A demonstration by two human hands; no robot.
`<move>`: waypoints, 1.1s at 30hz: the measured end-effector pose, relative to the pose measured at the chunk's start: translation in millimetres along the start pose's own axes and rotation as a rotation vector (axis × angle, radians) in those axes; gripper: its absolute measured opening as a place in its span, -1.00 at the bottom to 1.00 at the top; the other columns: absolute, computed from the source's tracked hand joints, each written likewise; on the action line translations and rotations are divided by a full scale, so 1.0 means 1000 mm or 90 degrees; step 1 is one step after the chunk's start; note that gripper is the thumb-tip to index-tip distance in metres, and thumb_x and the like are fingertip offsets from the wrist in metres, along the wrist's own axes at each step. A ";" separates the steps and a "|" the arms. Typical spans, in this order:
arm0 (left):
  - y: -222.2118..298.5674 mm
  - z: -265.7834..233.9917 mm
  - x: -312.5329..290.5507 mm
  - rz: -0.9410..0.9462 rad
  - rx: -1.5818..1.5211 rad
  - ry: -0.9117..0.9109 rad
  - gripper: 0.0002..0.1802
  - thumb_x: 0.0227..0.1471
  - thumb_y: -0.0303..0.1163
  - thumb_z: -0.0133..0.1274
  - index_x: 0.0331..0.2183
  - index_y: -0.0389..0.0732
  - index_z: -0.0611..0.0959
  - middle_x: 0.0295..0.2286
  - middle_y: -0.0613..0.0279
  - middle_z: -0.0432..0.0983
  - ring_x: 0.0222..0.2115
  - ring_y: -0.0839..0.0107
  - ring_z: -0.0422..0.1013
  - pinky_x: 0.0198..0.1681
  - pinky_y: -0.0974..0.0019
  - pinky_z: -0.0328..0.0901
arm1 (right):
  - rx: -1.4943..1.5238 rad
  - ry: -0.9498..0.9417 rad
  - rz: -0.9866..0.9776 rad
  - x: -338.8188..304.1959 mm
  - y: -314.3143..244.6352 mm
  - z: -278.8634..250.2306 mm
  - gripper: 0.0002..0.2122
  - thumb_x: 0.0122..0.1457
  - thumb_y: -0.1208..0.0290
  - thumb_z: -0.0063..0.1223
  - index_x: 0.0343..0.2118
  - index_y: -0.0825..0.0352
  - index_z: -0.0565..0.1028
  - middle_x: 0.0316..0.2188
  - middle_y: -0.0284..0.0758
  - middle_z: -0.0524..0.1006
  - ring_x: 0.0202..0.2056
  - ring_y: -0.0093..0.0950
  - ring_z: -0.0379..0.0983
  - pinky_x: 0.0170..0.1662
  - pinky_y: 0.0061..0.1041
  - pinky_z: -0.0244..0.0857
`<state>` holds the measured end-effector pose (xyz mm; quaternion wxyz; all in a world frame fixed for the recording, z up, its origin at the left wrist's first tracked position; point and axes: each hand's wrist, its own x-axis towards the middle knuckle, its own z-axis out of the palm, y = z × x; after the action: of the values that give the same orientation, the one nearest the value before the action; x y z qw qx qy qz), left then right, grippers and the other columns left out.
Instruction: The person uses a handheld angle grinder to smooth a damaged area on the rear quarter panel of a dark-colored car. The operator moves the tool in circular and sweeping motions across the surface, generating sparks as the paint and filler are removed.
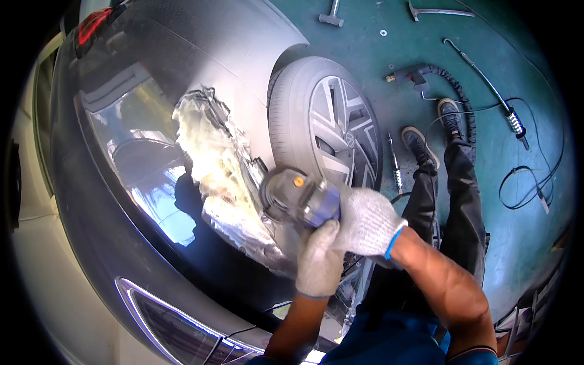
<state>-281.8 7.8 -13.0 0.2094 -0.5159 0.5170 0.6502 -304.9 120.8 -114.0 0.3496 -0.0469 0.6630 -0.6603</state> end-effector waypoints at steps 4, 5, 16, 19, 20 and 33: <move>-0.015 -0.010 -0.007 0.026 -0.067 0.008 -0.38 0.15 -0.53 0.14 0.22 -0.39 0.40 0.09 0.05 0.43 0.13 0.23 0.38 0.28 0.13 0.23 | -0.097 -0.069 0.052 -0.006 -0.016 -0.004 -0.37 -0.20 0.14 0.35 -0.11 0.52 0.48 -0.48 0.07 0.58 -0.36 0.07 0.60 -0.28 -0.11 0.51; -0.024 -0.012 -0.014 0.033 -0.067 0.018 -0.38 0.15 -0.54 0.13 0.23 -0.38 0.39 0.09 0.05 0.43 0.14 0.23 0.37 0.29 0.12 0.21 | -0.107 -0.084 0.081 -0.015 -0.021 -0.004 -0.36 -0.20 0.15 0.35 -0.09 0.53 0.47 -0.49 0.07 0.58 -0.36 0.07 0.60 -0.28 -0.12 0.52; -0.023 -0.016 -0.009 0.004 -0.090 -0.007 -0.31 0.13 -0.50 0.11 0.27 -0.37 0.32 0.13 0.04 0.39 0.16 0.18 0.36 0.30 0.04 0.20 | -0.160 -0.086 0.097 -0.013 -0.037 -0.012 -0.45 -0.19 0.22 0.33 -0.17 0.50 0.46 -0.50 0.06 0.59 -0.37 0.05 0.62 -0.27 -0.12 0.53; -0.011 -0.010 -0.013 0.038 -0.077 -0.041 -0.30 0.13 -0.53 0.09 0.28 -0.38 0.30 0.16 0.03 0.37 0.18 0.17 0.34 0.31 0.04 0.19 | -0.155 -0.079 0.089 -0.010 -0.040 -0.013 -0.45 -0.19 0.23 0.33 -0.15 0.51 0.46 -0.49 0.06 0.59 -0.37 0.04 0.62 -0.27 -0.13 0.54; -0.008 -0.011 -0.008 0.029 -0.094 -0.080 -0.30 0.13 -0.53 0.08 0.28 -0.38 0.30 0.16 0.02 0.38 0.18 0.17 0.34 0.32 0.04 0.18 | -0.152 -0.051 0.074 -0.007 -0.037 -0.012 -0.38 -0.24 0.19 0.41 -0.11 0.44 0.44 -0.50 0.02 0.59 -0.37 0.04 0.61 -0.28 -0.15 0.54; -0.001 -0.013 0.005 0.011 -0.085 -0.037 -0.32 0.11 -0.53 0.13 0.25 -0.39 0.35 0.11 0.01 0.41 0.14 0.16 0.38 0.30 0.04 0.20 | -0.164 -0.013 0.084 0.003 -0.037 -0.011 -0.45 -0.22 0.19 0.38 -0.19 0.43 0.45 -0.51 0.04 0.57 -0.40 0.07 0.59 -0.29 -0.11 0.52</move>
<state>-276.7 -4.9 -17.4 0.1838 -0.5054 0.4702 0.6997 -327.5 124.1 -82.8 0.3904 -0.0546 0.7402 -0.5448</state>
